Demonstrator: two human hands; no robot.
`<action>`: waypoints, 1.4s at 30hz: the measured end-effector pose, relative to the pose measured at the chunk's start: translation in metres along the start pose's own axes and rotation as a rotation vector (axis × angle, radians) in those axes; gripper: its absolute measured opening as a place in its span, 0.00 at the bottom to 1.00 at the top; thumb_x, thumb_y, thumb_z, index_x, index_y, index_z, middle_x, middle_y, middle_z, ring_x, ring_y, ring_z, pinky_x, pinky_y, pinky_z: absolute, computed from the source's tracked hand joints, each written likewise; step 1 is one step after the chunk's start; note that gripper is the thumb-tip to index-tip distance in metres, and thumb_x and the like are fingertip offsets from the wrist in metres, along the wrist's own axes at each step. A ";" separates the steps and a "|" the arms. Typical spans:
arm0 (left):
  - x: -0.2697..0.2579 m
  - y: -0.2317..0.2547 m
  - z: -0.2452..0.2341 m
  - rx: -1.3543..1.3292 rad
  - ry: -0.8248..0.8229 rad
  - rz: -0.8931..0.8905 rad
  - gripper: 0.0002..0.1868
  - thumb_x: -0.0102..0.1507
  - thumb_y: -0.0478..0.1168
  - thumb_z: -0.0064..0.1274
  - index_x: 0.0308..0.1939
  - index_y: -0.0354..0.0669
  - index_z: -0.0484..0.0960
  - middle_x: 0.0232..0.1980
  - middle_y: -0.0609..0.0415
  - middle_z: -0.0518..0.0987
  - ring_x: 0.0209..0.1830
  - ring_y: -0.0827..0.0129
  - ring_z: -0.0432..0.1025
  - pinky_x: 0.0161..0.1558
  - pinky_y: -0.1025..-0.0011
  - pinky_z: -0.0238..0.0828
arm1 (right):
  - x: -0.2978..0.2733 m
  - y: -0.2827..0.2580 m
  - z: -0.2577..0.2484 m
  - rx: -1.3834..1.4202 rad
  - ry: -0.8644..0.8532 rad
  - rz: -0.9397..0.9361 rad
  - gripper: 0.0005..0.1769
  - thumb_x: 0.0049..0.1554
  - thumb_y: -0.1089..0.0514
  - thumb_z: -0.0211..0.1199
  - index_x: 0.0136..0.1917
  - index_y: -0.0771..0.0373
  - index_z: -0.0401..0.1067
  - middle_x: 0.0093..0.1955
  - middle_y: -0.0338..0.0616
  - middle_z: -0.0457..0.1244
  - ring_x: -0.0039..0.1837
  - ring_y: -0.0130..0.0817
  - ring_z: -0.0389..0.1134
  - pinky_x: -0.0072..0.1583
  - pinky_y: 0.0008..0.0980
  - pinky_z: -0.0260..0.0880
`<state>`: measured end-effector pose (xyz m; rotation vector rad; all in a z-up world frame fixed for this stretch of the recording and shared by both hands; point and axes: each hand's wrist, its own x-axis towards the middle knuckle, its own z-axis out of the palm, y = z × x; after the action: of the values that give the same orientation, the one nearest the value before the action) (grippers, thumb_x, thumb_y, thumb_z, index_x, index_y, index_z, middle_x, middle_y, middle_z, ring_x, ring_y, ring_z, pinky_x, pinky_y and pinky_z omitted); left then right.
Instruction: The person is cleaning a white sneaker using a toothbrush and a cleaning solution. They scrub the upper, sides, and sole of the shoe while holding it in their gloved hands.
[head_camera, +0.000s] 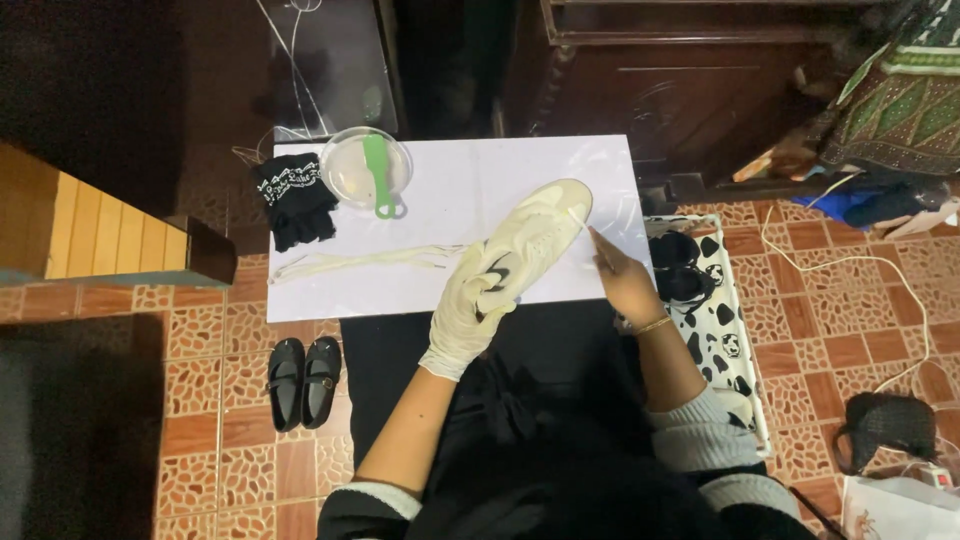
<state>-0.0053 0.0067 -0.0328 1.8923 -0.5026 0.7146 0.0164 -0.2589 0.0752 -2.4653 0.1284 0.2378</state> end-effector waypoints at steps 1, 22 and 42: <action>-0.002 -0.002 0.001 0.002 -0.004 0.006 0.26 0.59 0.58 0.62 0.51 0.48 0.74 0.71 0.39 0.68 0.69 0.48 0.66 0.65 0.61 0.69 | -0.002 0.000 0.000 0.007 0.004 -0.001 0.29 0.66 0.56 0.46 0.81 0.48 0.57 0.70 0.58 0.62 0.68 0.57 0.65 0.67 0.53 0.64; 0.053 0.062 -0.030 -0.147 -0.015 0.041 0.13 0.61 0.47 0.62 0.41 0.49 0.74 0.59 0.44 0.75 0.53 0.48 0.75 0.52 0.54 0.75 | 0.115 -0.236 0.103 -0.508 -0.120 -0.680 0.18 0.60 0.67 0.53 0.63 0.60 0.70 0.50 0.48 0.59 0.52 0.50 0.71 0.51 0.50 0.77; 0.034 0.028 -0.015 -0.237 -0.032 -0.260 0.33 0.41 0.57 0.78 0.38 0.49 0.75 0.67 0.50 0.73 0.62 0.59 0.74 0.63 0.68 0.71 | -0.021 -0.003 -0.014 0.707 0.179 -0.112 0.26 0.62 0.73 0.48 0.73 0.78 0.51 0.49 0.60 0.56 0.32 0.37 0.63 0.31 0.30 0.65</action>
<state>-0.0017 0.0084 0.0131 1.7075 -0.3363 0.4344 -0.0015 -0.2646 0.0919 -1.7763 0.1237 -0.0745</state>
